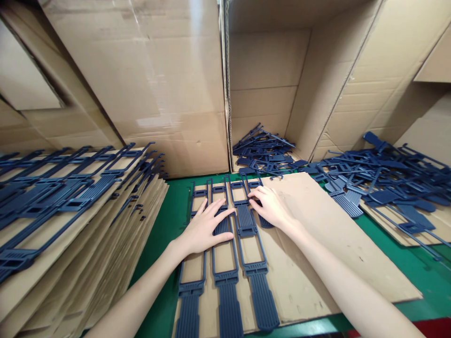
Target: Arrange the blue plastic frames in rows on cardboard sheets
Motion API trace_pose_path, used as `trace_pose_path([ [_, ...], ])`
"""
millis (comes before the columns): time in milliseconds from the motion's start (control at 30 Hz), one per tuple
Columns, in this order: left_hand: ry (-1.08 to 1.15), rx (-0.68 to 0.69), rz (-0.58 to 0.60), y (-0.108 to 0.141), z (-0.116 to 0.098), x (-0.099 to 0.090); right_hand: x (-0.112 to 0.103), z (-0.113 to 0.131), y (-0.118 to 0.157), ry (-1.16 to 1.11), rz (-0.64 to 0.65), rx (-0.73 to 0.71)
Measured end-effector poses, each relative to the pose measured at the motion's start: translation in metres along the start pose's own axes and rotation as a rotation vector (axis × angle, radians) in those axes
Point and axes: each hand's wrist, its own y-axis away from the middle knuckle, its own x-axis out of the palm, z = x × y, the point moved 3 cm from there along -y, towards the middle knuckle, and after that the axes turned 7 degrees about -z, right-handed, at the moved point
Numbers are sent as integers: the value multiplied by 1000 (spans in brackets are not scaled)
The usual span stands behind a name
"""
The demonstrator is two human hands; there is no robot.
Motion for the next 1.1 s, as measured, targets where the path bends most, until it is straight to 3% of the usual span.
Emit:
trace_pose_path([
  [267,12,1,-4,0,0,0,-11,-9,-3,43,-67,8],
  [433,-1,1,-2,0,1,1,-23,-47,-1,199,-213,110],
  [600,-18,0,11,0,0,0,-25,-78,5,289,-193,243],
  [1100,-9,-3,5,-1,0,0,-16,-93,-2,223,-276,385],
])
